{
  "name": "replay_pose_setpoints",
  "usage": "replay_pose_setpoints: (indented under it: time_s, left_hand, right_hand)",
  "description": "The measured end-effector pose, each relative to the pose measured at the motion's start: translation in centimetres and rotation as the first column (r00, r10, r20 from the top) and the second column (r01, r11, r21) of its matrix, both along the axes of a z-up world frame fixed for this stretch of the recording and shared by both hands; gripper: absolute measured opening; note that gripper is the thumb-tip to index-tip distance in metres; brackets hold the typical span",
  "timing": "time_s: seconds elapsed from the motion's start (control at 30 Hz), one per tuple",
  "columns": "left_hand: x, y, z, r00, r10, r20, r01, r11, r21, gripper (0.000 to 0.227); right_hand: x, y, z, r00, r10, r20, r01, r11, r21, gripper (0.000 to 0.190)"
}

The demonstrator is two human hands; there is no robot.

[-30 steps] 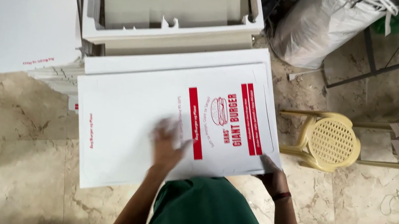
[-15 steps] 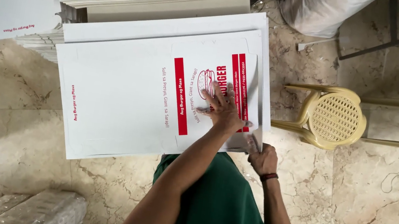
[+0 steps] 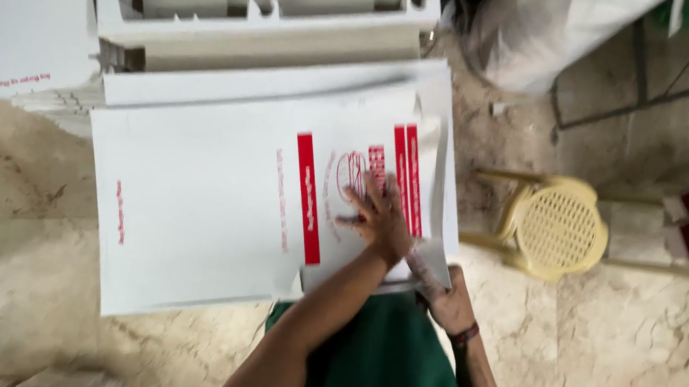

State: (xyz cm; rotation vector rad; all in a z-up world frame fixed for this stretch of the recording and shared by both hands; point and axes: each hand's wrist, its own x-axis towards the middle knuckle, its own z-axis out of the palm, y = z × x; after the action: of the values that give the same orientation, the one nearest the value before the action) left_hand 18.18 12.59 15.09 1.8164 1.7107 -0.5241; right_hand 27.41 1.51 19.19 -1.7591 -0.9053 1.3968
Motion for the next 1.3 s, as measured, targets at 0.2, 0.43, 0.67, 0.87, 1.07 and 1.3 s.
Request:
replay_pose_setpoints:
  time_s: [0.2, 0.43, 0.67, 0.87, 1.07, 1.3]
  left_hand:
    - [-3.2, 2.1, -3.3, 0.981, -0.1, 0.164, 0.108, 0.993, -0.043, 0.106]
    - [-7.9, 14.8, -5.4, 0.929, -0.36, 0.082, 0.303, 0.871, 0.387, 0.099]
    - [-4.8, 21.9, -13.9, 0.888, -0.306, 0.344, 0.104, 0.862, 0.497, 0.062]
    - [-4.4, 21.8, -10.0, 0.915, -0.296, 0.274, 0.162, 0.891, 0.424, 0.062]
    - [-4.1, 21.6, -9.3, 0.906, -0.266, 0.328, 0.175, 0.943, 0.283, 0.049]
    - [-4.1, 19.9, -5.7, 0.939, -0.24, 0.248, 0.158, 0.938, 0.308, 0.06]
  right_hand:
    - [1.8, 0.0, -2.5, 0.997, -0.068, -0.021, 0.061, 0.971, -0.23, 0.057]
    - [11.7, -3.6, -12.6, 0.755, -0.172, -0.632, -0.14, 0.9, -0.413, 0.072]
    - [13.9, 9.8, -12.6, 0.94, 0.284, -0.191, -0.33, 0.602, -0.727, 0.099]
    - [13.2, 20.3, -13.4, 0.918, 0.389, -0.08, -0.295, 0.535, -0.791, 0.09]
    - [11.8, 25.6, -12.6, 0.913, 0.408, -0.001, -0.293, 0.654, -0.698, 0.087]
    - [11.5, 25.2, -13.8, 0.83, 0.493, 0.262, -0.308, 0.796, -0.521, 0.065]
